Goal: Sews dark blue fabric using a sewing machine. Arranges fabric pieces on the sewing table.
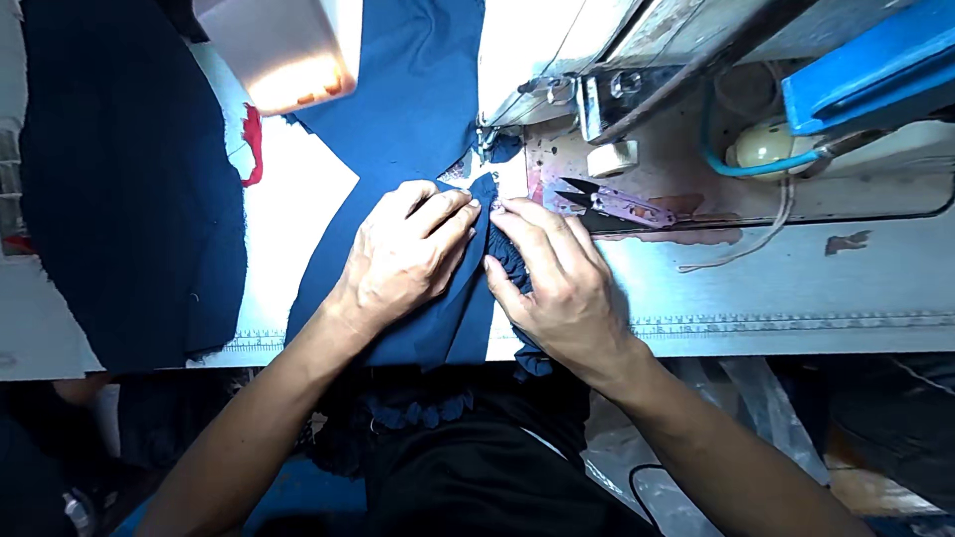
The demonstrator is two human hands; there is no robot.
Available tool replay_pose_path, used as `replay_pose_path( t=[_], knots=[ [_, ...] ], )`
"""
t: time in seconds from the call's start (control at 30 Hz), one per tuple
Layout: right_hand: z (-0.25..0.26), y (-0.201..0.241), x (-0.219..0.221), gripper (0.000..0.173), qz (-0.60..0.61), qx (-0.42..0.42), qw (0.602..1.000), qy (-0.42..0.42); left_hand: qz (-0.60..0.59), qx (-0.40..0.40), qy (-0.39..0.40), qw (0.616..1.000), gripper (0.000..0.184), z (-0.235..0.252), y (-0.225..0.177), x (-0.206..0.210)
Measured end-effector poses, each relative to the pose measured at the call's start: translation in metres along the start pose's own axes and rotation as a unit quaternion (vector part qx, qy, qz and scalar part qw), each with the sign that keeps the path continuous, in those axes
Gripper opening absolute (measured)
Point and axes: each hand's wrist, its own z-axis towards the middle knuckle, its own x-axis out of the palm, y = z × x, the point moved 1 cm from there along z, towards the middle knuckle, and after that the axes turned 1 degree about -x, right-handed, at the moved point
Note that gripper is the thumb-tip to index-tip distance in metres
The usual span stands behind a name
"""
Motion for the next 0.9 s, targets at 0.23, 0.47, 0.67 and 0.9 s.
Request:
replay_pose_path(
  t=[0.23, 0.47, 0.67, 0.9],
  knots=[
    [0.008, 0.007, -0.003, 0.039, -0.132, -0.018, 0.988, 0.078, -0.007, -0.003, 0.008, 1.0, 0.032, 0.002, 0.003, 0.0],
    [0.027, 0.005, -0.003, 0.04, -0.126, 0.002, 0.987, 0.095, -0.003, -0.001, 0.013, 1.0, 0.034, 0.015, 0.018, 0.002],
    [0.024, 0.006, 0.0, 0.04, -0.126, 0.014, 0.989, 0.082, -0.009, -0.004, 0.018, 1.0, 0.034, 0.015, 0.019, 0.002],
    [0.026, 0.007, -0.003, 0.039, -0.119, 0.016, 0.989, 0.091, -0.021, -0.011, 0.05, 0.998, 0.043, 0.016, 0.023, -0.001]
  ],
)
